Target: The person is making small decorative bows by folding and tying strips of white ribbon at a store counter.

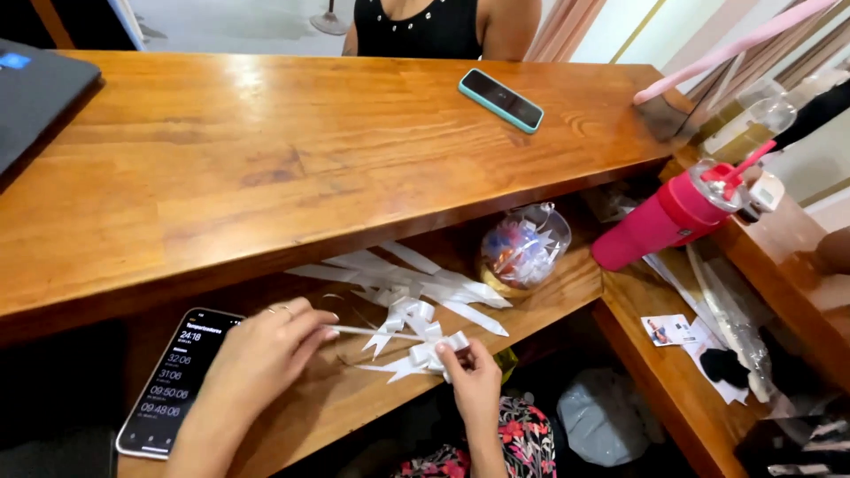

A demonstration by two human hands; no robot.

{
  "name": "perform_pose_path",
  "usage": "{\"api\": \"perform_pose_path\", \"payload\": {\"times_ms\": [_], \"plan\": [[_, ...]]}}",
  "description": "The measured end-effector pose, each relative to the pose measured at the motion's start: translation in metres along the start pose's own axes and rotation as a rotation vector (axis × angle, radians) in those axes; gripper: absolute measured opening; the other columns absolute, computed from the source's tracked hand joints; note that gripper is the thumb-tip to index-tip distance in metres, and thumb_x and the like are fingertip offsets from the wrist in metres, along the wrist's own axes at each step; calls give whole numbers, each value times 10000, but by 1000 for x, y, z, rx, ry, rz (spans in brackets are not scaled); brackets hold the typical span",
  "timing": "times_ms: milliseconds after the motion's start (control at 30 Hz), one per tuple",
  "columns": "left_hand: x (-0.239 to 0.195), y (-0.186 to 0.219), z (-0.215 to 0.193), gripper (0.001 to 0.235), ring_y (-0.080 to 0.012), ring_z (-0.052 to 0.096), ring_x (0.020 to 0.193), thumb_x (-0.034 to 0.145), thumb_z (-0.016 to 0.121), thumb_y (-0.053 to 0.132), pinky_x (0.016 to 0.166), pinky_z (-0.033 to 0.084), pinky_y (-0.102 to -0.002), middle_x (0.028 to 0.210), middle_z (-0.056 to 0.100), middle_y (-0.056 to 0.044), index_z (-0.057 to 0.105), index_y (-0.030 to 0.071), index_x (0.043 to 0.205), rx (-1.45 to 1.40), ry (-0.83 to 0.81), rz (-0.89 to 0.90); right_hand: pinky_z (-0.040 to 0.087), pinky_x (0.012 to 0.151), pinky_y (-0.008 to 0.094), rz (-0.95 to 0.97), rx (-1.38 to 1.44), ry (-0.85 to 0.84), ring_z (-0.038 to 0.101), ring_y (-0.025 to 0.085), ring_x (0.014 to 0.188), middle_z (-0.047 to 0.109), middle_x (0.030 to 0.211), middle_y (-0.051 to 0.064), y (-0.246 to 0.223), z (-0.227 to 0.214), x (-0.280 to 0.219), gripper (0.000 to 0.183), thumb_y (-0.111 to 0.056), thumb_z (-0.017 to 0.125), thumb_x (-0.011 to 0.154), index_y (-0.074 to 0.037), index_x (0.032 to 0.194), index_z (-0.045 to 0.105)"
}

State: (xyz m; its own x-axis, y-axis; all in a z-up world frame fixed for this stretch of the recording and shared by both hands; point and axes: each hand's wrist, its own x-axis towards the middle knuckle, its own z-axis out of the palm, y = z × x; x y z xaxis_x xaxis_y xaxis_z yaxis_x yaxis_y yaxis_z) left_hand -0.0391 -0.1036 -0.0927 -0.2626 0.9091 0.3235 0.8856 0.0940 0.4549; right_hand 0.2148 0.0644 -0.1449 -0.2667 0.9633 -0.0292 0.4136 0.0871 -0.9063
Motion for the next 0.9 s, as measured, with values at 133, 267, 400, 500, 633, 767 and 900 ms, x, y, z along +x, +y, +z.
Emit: {"api": "perform_pose_path", "payload": {"times_ms": [133, 267, 400, 500, 633, 767, 900], "plan": [[-19, 10, -42, 127, -241, 678, 776, 966, 651, 366, 682, 549, -407, 907, 670, 32, 701, 253, 996, 407, 255, -175, 427, 687, 255, 0, -128, 61, 544, 84, 713, 603, 716, -37, -28, 0, -1, 363, -410, 777, 850, -119, 749, 584], [-23, 23, -43, 245, -259, 649, 969, 927, 679, 314, 877, 532, -406, 1140, 696, -35, 716, 193, 1137, 618, 320, -221, 411, 721, 280, -124, -194, 1, 537, 127, 771, 543, 776, -29, -25, 11, 9, 415, -478, 773, 838, -126, 758, 567], [7, 63, -4, 264, -274, 639, 1115, 908, 711, 208, 1168, 389, -496, 1247, 669, -127, 698, 87, 1142, 394, 371, -2, 473, 776, 273, -257, -130, -66, 594, 122, 851, 630, 1032, -33, -26, 20, 14, 365, -393, 774, 841, -205, 1153, 789], [26, 72, 45, 521, -369, 552, 1284, 892, 756, 351, 1167, 372, -555, 1404, 560, -220, 605, 65, 1301, 91, 234, 174, 476, 852, 289, -221, -64, -40, 554, 154, 886, 532, 1093, 21, -19, 21, 16, 537, -280, 793, 828, -189, 1342, 671], [49, 78, 98, 784, -430, 351, 1452, 766, 765, 561, 1106, 247, -739, 1573, 362, -238, 541, 206, 1427, 78, 133, 259, 444, 1038, 450, -373, 10, 75, 563, 267, 1138, 542, 1262, 119, 2, 16, 18, 741, -642, 622, 878, -170, 1449, 589], [54, 78, 130, 704, -384, 295, 1507, 749, 823, 507, 1111, 167, -809, 1634, 326, -203, 580, 211, 1340, 173, 149, 296, 402, 1089, 400, -516, 63, 260, 567, 216, 1175, 536, 1291, 87, -2, 8, 18, 539, -531, 410, 1074, -125, 1357, 624], [49, 71, 140, 605, -372, 353, 1455, 785, 786, 420, 1105, 188, -812, 1570, 397, -208, 612, 173, 1309, 197, 161, 304, 306, 1195, 503, -777, -110, 342, 517, 333, 1367, 550, 1427, 140, -20, 6, 19, 339, -343, 600, 1046, -107, 1271, 691]]}}
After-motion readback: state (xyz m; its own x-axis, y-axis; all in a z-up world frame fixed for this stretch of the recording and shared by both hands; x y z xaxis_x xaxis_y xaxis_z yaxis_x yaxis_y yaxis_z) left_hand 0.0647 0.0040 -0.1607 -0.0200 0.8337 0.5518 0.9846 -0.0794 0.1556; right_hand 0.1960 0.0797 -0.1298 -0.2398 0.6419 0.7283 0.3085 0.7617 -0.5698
